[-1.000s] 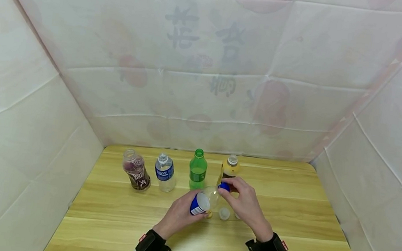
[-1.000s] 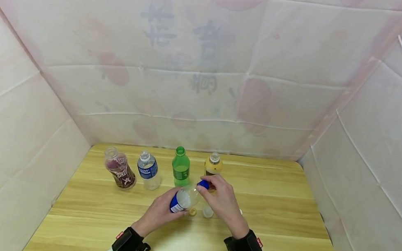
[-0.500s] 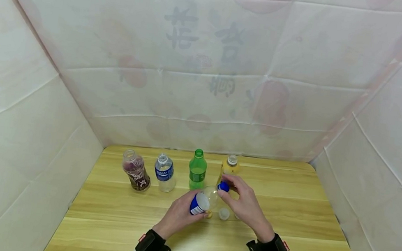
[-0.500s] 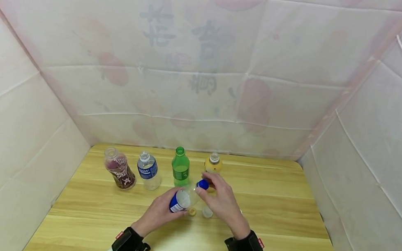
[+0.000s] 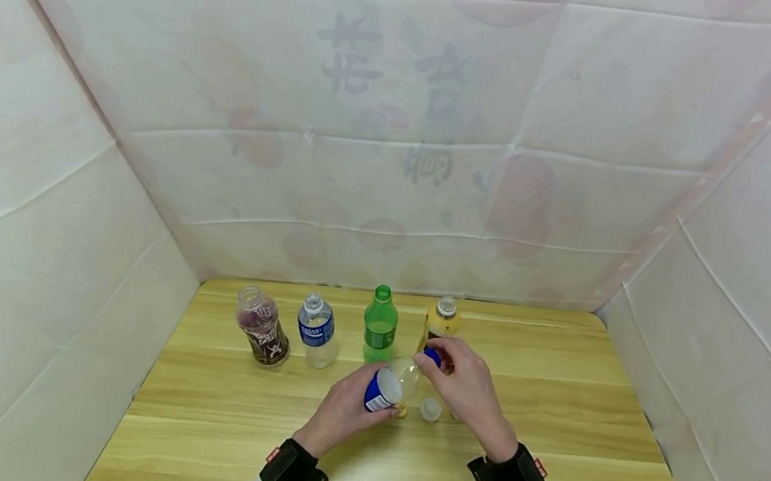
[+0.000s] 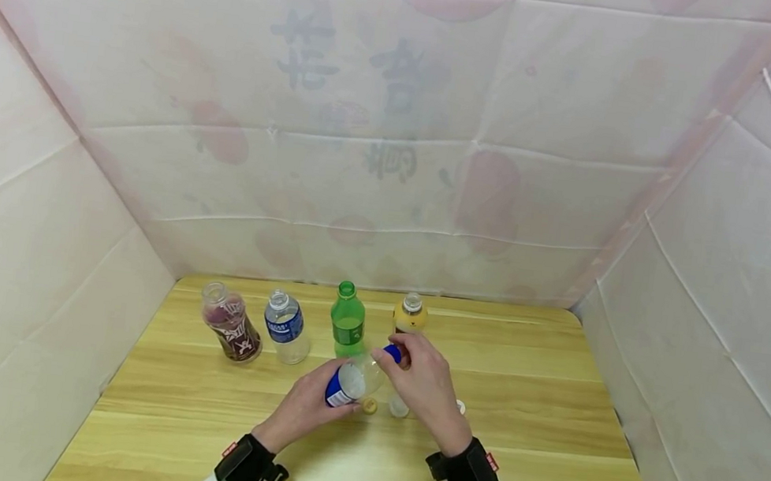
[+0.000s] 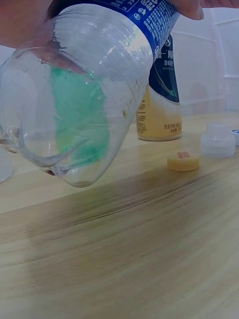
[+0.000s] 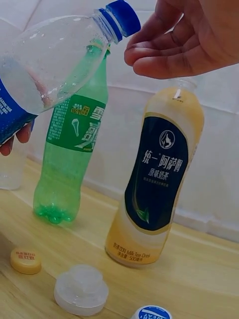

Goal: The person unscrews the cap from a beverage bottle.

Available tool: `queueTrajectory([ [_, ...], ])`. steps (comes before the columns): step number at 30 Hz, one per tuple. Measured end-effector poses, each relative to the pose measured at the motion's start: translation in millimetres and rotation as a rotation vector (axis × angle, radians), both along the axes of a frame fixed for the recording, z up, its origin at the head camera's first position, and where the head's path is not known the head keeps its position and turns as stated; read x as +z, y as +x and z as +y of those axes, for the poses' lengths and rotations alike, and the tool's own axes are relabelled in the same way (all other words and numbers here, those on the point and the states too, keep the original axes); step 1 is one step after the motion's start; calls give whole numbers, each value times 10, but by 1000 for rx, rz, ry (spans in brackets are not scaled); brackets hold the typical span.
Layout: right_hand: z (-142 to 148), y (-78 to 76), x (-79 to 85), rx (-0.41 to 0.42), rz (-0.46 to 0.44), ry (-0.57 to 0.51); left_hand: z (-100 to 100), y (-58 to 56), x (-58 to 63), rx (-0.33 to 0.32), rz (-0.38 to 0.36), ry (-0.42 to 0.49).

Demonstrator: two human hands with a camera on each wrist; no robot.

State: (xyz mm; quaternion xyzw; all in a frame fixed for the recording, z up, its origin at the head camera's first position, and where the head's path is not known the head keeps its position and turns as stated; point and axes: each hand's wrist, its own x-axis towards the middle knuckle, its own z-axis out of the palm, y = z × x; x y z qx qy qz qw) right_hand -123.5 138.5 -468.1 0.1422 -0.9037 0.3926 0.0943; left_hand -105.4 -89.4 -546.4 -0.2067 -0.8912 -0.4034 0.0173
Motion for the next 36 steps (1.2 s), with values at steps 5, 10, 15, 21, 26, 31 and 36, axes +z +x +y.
queueTrajectory([
  [5,-20,-4,3,-24,-35,23,1,-7,-13,-5,13,5],
  [10,-31,-5,8,-42,-40,18,4,-5,-12,-3,18,8],
  [15,-33,3,-6,-43,-6,27,4,3,-9,-2,4,10],
  [21,-22,10,-30,-13,59,7,0,2,-23,-5,-15,2],
  [26,-2,28,-11,48,50,-54,-1,-3,-36,-6,-17,10],
  [31,29,41,15,135,47,-89,-3,-4,-43,-4,-11,17],
  [36,53,44,27,172,24,-68,-6,-2,-47,-3,-3,17],
])
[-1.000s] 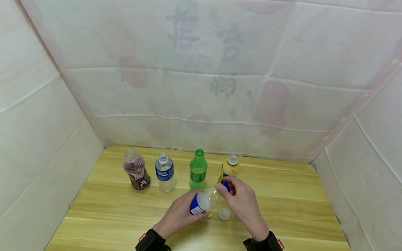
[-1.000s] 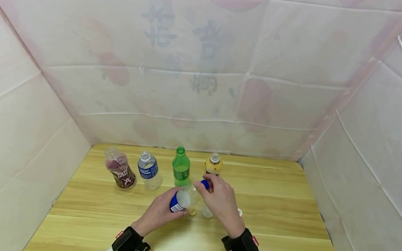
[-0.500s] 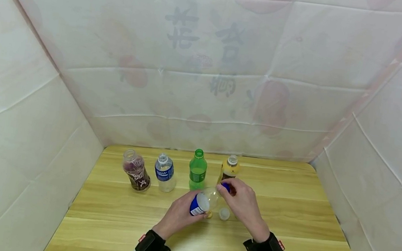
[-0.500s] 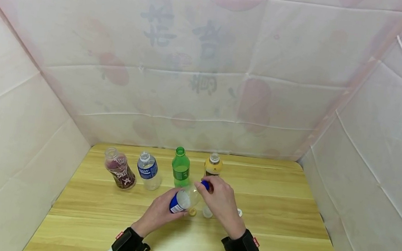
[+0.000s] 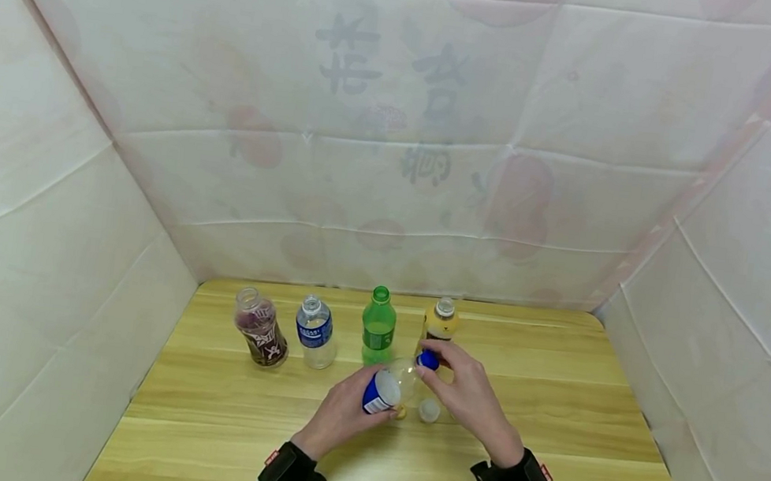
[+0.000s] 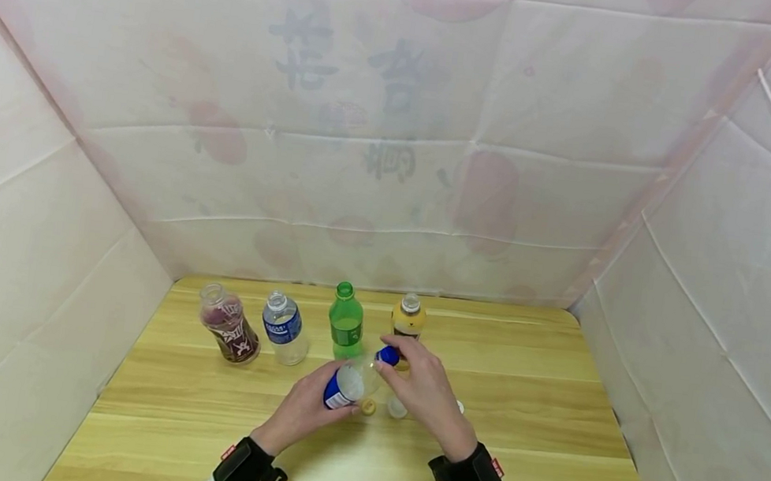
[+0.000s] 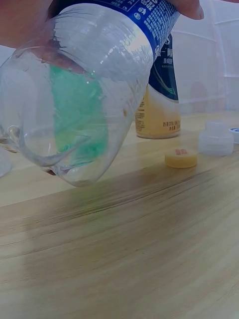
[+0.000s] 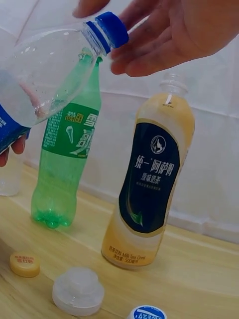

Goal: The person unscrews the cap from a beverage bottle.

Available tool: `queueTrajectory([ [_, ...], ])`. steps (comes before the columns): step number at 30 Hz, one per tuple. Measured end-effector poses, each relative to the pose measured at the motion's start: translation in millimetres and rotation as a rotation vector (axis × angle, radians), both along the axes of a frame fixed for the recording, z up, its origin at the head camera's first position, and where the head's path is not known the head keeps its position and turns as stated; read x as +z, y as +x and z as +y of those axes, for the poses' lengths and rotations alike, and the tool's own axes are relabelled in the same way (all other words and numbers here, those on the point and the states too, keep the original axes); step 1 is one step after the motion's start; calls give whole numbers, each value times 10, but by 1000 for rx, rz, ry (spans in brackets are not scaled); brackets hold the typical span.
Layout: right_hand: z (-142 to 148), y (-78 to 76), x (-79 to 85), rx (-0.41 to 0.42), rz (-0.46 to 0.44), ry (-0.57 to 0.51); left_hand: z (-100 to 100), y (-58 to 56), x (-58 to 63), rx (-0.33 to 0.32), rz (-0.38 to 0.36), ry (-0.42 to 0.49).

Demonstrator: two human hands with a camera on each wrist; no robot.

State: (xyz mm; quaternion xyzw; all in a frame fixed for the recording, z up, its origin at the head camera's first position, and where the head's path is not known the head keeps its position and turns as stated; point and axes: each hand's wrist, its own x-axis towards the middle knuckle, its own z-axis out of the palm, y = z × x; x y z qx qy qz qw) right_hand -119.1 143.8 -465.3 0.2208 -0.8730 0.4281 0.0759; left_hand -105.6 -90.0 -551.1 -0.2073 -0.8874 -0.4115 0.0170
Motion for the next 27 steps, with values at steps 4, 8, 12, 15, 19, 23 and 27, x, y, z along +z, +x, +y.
queueTrajectory([
  [4,7,13,2,-14,-58,39,-2,4,2,0,2,2],
  [8,7,27,-3,-50,-76,69,-3,6,-3,-1,0,2],
  [12,7,29,-20,-110,-22,104,-3,7,-6,1,-2,0],
  [15,3,19,-38,-148,29,124,-6,7,-6,3,-7,-2],
  [19,-8,2,-59,-160,77,131,-16,4,-4,2,-13,-3],
  [23,-12,-9,-69,-147,84,114,-25,-3,-12,2,-12,-5],
  [27,2,-12,-54,-90,51,67,-28,-4,-27,5,-8,-10],
])
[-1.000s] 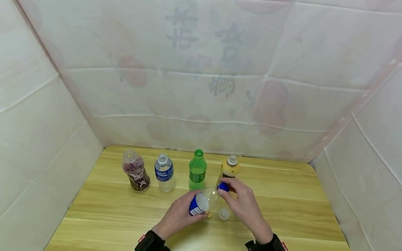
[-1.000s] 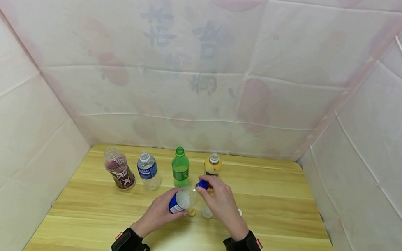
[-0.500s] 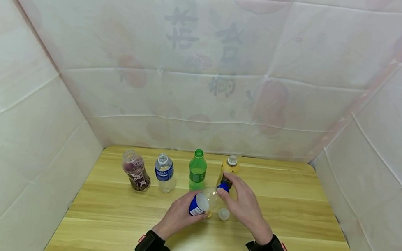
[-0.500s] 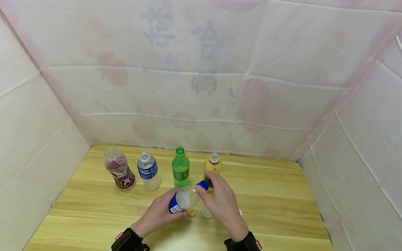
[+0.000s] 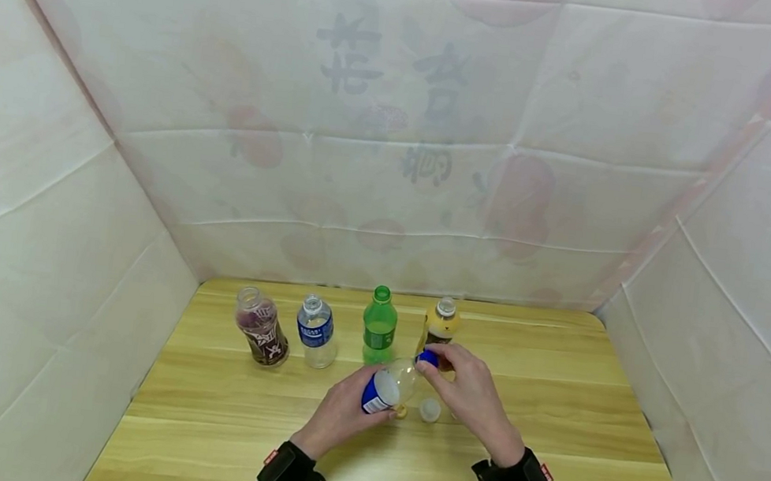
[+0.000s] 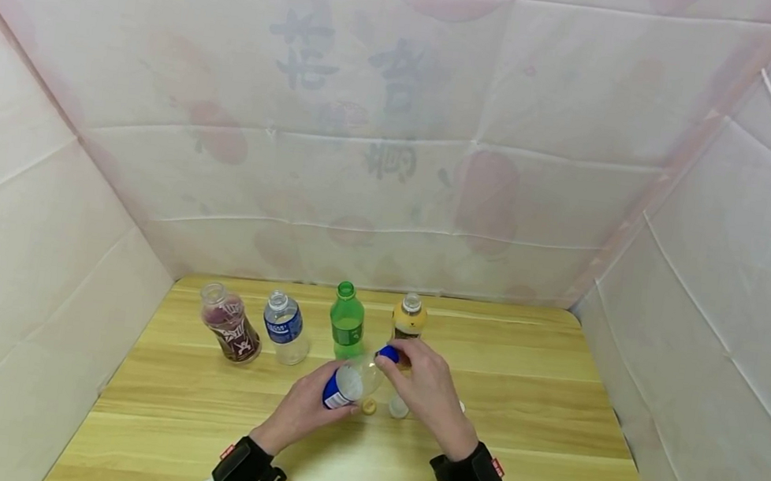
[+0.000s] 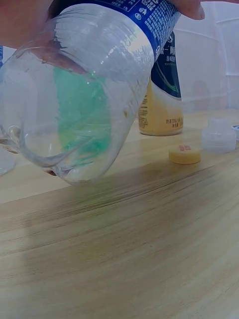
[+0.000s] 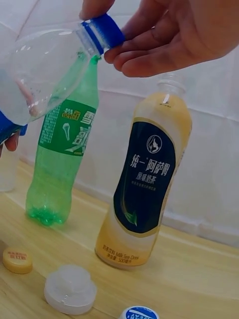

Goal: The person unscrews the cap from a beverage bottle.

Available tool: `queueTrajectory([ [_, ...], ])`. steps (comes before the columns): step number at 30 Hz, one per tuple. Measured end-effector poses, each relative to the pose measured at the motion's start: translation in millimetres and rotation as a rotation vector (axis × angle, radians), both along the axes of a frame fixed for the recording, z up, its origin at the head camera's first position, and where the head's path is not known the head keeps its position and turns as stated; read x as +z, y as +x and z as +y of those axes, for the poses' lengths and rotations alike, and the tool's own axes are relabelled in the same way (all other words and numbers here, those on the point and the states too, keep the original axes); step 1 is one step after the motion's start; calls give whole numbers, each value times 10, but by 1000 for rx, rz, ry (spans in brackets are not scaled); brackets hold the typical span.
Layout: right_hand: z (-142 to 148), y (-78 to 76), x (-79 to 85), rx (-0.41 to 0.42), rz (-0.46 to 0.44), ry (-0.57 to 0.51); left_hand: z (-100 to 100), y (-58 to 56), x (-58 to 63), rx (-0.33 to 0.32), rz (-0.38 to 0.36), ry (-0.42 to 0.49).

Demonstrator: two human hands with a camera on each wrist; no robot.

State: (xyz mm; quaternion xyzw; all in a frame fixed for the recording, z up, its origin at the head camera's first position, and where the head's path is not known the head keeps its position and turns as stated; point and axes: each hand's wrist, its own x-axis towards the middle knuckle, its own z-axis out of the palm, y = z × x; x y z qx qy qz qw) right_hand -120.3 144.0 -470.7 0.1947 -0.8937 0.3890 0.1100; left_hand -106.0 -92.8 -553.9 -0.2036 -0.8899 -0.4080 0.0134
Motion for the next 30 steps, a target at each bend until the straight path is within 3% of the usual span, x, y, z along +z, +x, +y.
queueTrajectory([
  [7,64,-1,35,110,-40,-76,3,-1,-12,-4,1,6],
  [12,122,10,58,126,-43,-125,-2,5,1,3,-23,13],
  [20,333,38,6,36,-21,-85,-11,16,8,24,-61,30],
  [30,686,113,-217,-109,-50,39,-32,6,18,41,-66,48],
])
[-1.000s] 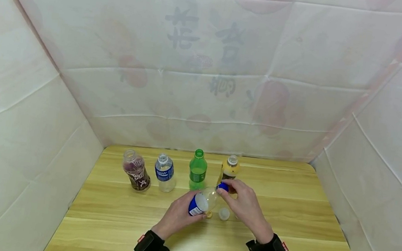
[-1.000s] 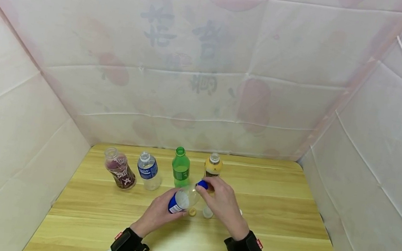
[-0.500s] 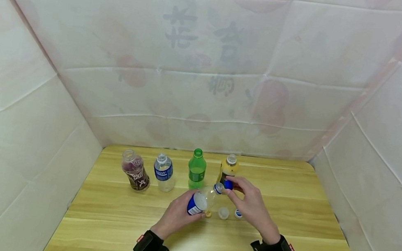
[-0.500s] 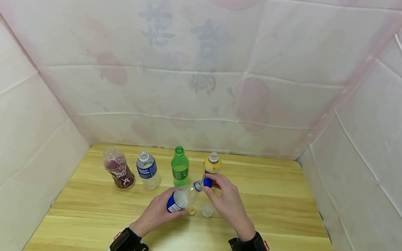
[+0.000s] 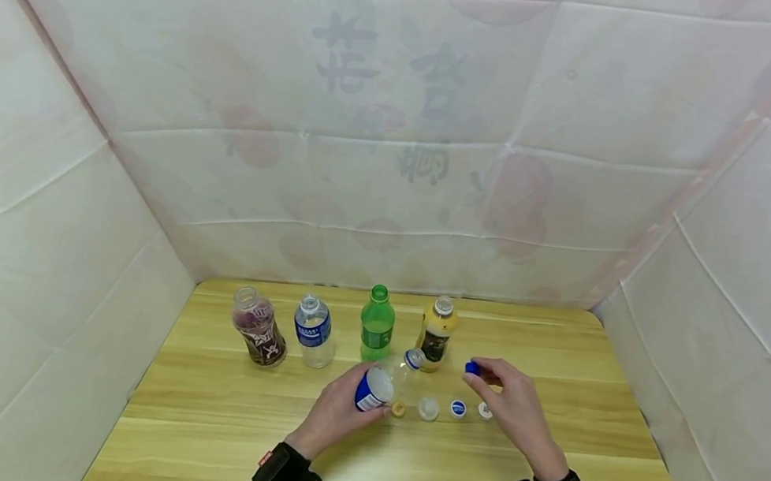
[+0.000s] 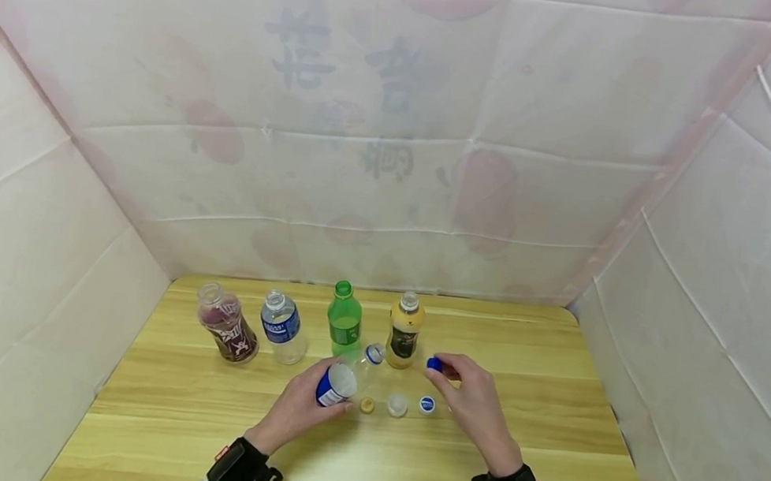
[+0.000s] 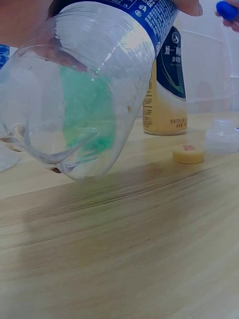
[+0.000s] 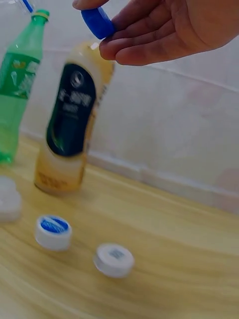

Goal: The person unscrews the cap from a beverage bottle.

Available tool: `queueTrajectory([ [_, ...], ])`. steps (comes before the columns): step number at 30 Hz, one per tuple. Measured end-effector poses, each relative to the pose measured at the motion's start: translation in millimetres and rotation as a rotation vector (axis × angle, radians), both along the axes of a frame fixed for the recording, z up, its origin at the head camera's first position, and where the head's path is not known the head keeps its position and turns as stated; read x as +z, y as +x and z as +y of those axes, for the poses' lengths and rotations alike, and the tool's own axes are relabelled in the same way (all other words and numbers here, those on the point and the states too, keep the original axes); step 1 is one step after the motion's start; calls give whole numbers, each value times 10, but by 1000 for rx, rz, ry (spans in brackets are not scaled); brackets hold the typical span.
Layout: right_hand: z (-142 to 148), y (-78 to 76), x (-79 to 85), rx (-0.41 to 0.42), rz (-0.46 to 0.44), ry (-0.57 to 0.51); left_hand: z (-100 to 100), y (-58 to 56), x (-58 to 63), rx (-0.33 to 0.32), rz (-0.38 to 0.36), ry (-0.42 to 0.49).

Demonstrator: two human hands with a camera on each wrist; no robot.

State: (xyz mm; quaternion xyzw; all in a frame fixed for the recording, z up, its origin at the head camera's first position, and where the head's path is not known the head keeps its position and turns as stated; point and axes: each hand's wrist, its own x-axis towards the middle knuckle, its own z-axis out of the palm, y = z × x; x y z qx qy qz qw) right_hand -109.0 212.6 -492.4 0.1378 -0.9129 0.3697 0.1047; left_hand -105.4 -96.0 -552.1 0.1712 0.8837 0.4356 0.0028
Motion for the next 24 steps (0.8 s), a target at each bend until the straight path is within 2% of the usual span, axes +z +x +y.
queueTrajectory([
  [9,231,-4,-239,-27,5,114,-15,19,-3,6,-2,6],
  [18,437,40,-471,-50,-42,191,-33,22,-13,15,2,1],
  [24,548,60,-607,-62,-17,247,-47,25,-14,15,-6,6],
])
